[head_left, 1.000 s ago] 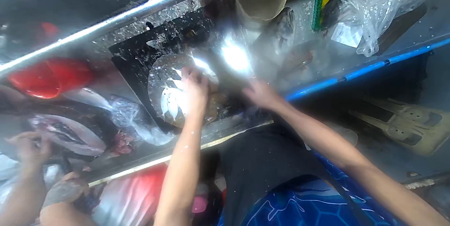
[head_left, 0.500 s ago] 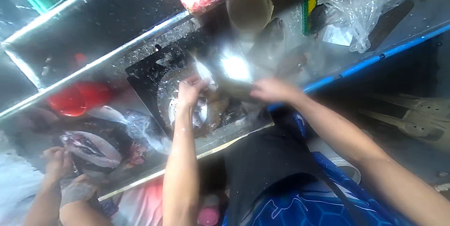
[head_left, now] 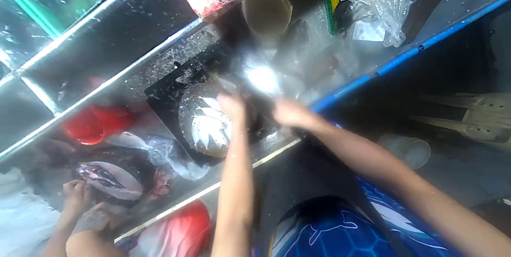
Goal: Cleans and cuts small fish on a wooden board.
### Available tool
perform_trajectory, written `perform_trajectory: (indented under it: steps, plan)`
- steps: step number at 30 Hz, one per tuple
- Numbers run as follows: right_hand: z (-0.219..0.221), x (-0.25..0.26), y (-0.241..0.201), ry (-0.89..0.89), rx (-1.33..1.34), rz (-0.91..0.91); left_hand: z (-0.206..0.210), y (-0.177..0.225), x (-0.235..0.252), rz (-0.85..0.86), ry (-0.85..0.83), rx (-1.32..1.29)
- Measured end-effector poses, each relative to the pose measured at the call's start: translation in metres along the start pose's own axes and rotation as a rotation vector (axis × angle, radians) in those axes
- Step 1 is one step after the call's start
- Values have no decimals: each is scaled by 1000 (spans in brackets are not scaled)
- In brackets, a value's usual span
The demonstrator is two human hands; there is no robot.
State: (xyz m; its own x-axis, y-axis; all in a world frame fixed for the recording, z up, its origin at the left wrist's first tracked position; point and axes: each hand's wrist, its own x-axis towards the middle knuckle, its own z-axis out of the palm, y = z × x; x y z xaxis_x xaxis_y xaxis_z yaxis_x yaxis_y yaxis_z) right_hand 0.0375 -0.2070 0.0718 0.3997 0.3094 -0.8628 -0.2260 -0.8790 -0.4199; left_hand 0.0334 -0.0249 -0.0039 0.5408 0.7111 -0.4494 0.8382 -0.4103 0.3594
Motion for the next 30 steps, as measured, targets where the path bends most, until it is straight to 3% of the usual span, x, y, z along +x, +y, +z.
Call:
perform_trajectory:
  steps: [4, 8, 13, 19, 24, 27, 30]
  plan:
    - [6, 22, 14, 186, -180, -162, -15, -17, 1, -11, -136, 101]
    - [32, 48, 6, 241, -264, -327, -9, -34, 0, -73, -142, 34]
    - [32, 57, 7, 330, -308, -289, -15, -39, -9, -114, -144, 17]
    - [39, 62, -2, 326, -349, -324, -8, -51, -5, -155, -168, -172]
    - [35, 68, -6, 327, -392, -351, -11, -52, -6, -168, -159, -135]
    - [20, 73, 6, 288, -307, -321, -17, -51, -16, -171, -233, -304]
    - [-12, 75, 44, 432, -238, -250, -24, -43, -27, -114, -393, -456]
